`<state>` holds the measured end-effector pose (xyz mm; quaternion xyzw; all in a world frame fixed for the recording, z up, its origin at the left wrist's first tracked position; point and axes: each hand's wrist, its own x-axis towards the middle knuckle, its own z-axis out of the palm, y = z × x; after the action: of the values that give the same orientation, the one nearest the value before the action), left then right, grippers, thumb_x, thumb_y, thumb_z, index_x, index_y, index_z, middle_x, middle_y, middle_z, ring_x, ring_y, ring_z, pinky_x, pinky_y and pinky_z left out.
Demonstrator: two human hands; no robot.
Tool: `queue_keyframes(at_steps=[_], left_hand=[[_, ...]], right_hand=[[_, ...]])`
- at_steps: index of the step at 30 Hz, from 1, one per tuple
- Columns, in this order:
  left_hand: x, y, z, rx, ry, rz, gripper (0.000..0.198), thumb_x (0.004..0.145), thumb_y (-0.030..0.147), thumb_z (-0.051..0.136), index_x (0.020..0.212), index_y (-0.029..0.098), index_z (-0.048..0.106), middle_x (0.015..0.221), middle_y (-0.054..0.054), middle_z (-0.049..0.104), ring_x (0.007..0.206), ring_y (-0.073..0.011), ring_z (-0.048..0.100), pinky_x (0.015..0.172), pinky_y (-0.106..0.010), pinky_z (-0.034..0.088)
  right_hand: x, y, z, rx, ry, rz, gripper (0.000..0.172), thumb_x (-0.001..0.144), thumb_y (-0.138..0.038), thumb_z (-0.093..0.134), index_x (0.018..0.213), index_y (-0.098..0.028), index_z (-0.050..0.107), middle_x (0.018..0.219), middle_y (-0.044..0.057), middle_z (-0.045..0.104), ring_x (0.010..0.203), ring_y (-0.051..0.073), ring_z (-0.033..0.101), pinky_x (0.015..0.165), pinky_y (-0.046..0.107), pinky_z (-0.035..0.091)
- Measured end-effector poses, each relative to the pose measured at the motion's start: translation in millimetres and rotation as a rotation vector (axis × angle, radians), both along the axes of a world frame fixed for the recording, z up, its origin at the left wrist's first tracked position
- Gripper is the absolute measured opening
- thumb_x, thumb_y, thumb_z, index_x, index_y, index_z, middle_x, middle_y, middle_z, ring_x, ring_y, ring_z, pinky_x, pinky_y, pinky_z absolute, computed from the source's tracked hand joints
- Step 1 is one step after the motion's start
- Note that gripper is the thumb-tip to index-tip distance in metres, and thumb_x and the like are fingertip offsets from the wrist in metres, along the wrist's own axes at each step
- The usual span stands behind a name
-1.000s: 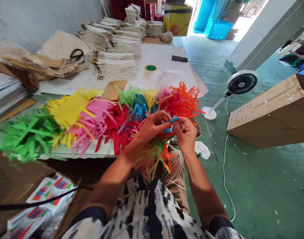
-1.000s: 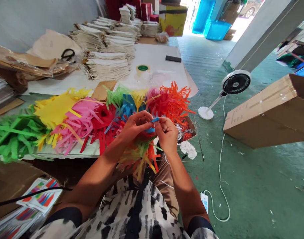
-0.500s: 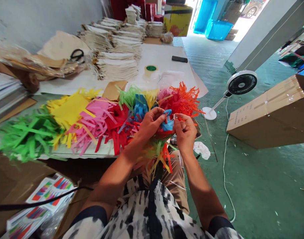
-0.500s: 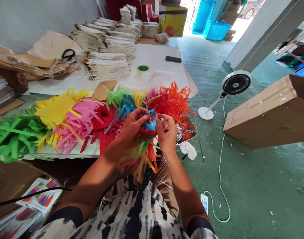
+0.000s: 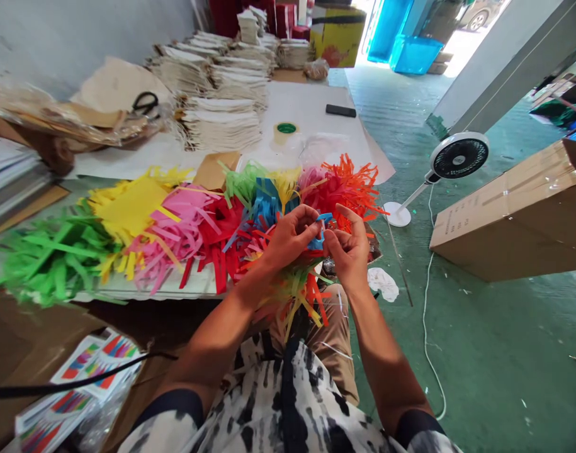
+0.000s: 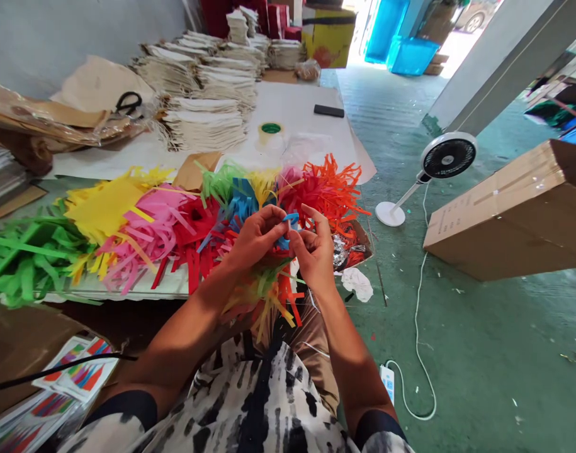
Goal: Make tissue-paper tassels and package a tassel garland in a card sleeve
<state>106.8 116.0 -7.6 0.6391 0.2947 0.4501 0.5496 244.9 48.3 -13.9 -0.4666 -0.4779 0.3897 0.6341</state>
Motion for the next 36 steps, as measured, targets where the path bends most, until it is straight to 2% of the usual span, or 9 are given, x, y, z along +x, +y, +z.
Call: queue_keyframes(at_steps=[8, 13, 18, 23, 27, 31, 34, 36], left_hand=[[0.4, -1.8, 2.7, 0.032, 0.024, 0.021, 0.023, 0.091, 0.040, 0.073, 0.097, 0.021, 0.061, 0.091, 0.000, 0.062, 0.076, -0.0114, 0.059, 0.070, -0.025, 0.050], [-3.4, -4.7, 4.0, 0.107, 0.103, 0.019, 0.021, 0.091, 0.038, 0.074, 0.098, 0.022, 0.064, 0.087, 0.001, 0.062, 0.070, -0.0111, 0.054, 0.064, -0.025, 0.045], [-3.5, -6.7, 8.9, 0.191, 0.121, 0.062, 0.028, 0.098, 0.048, 0.066, 0.091, 0.021, 0.070, 0.095, -0.004, 0.068, 0.086, -0.0165, 0.062, 0.075, -0.029, 0.048], [1.7, -5.5, 12.5, 0.132, 0.087, 0.100, 0.030, 0.091, 0.049, 0.076, 0.085, 0.020, 0.072, 0.079, 0.000, 0.068, 0.068, -0.0126, 0.058, 0.063, -0.028, 0.044], [3.3, -6.3, 14.0, 0.110, 0.033, 0.071, 0.024, 0.088, 0.042, 0.081, 0.096, 0.021, 0.073, 0.087, -0.002, 0.073, 0.074, -0.0125, 0.065, 0.066, -0.026, 0.048], [4.8, -7.6, 10.9, 0.261, 0.109, 0.156, 0.019, 0.093, 0.038, 0.076, 0.088, 0.020, 0.073, 0.081, -0.001, 0.074, 0.071, -0.0119, 0.064, 0.066, -0.026, 0.048], [7.2, -9.7, 8.8, 0.446, 0.234, 0.264, 0.018, 0.099, 0.038, 0.070, 0.092, 0.022, 0.074, 0.081, 0.001, 0.076, 0.070, -0.0121, 0.066, 0.072, -0.029, 0.048], [8.5, -11.6, 9.3, 0.558, 0.297, 0.306, 0.018, 0.102, 0.038, 0.066, 0.097, 0.024, 0.075, 0.086, 0.001, 0.079, 0.072, -0.0125, 0.069, 0.078, -0.031, 0.047]], right_hand=[[2.6, 1.3, -4.9, -0.007, -0.001, -0.018, 0.055, 0.094, -0.047, 0.070, 0.143, -0.030, 0.051, 0.066, -0.007, 0.061, 0.051, 0.012, 0.053, 0.051, 0.029, 0.040], [3.4, 1.6, -5.2, 0.016, 0.027, -0.005, 0.053, 0.095, -0.047, 0.071, 0.142, -0.031, 0.051, 0.062, -0.008, 0.059, 0.051, 0.012, 0.050, 0.050, 0.028, 0.036], [4.0, 2.0, -6.8, 0.052, 0.023, -0.030, 0.055, 0.094, -0.052, 0.073, 0.141, -0.032, 0.053, 0.059, -0.008, 0.055, 0.050, 0.012, 0.048, 0.049, 0.028, 0.035], [4.2, 0.7, -7.4, 0.040, 0.004, -0.034, 0.054, 0.095, -0.051, 0.071, 0.142, -0.033, 0.053, 0.061, -0.007, 0.058, 0.050, 0.012, 0.049, 0.049, 0.029, 0.037], [4.2, -0.7, -6.2, 0.029, -0.011, -0.042, 0.052, 0.094, -0.049, 0.072, 0.140, -0.032, 0.054, 0.061, -0.008, 0.058, 0.052, 0.013, 0.052, 0.051, 0.028, 0.039], [4.1, -1.6, -5.0, 0.024, -0.001, -0.051, 0.041, 0.093, -0.048, 0.073, 0.128, -0.029, 0.062, 0.061, -0.008, 0.058, 0.052, 0.012, 0.054, 0.050, 0.026, 0.041], [4.3, -2.3, -4.3, 0.035, -0.024, -0.074, 0.025, 0.094, -0.046, 0.073, 0.107, -0.026, 0.070, 0.060, -0.007, 0.056, 0.054, 0.011, 0.057, 0.050, 0.024, 0.042], [4.8, -3.4, -3.4, 0.020, -0.059, -0.099, 0.021, 0.092, -0.045, 0.075, 0.096, -0.024, 0.072, 0.062, -0.006, 0.060, 0.056, 0.011, 0.057, 0.050, 0.022, 0.041]])
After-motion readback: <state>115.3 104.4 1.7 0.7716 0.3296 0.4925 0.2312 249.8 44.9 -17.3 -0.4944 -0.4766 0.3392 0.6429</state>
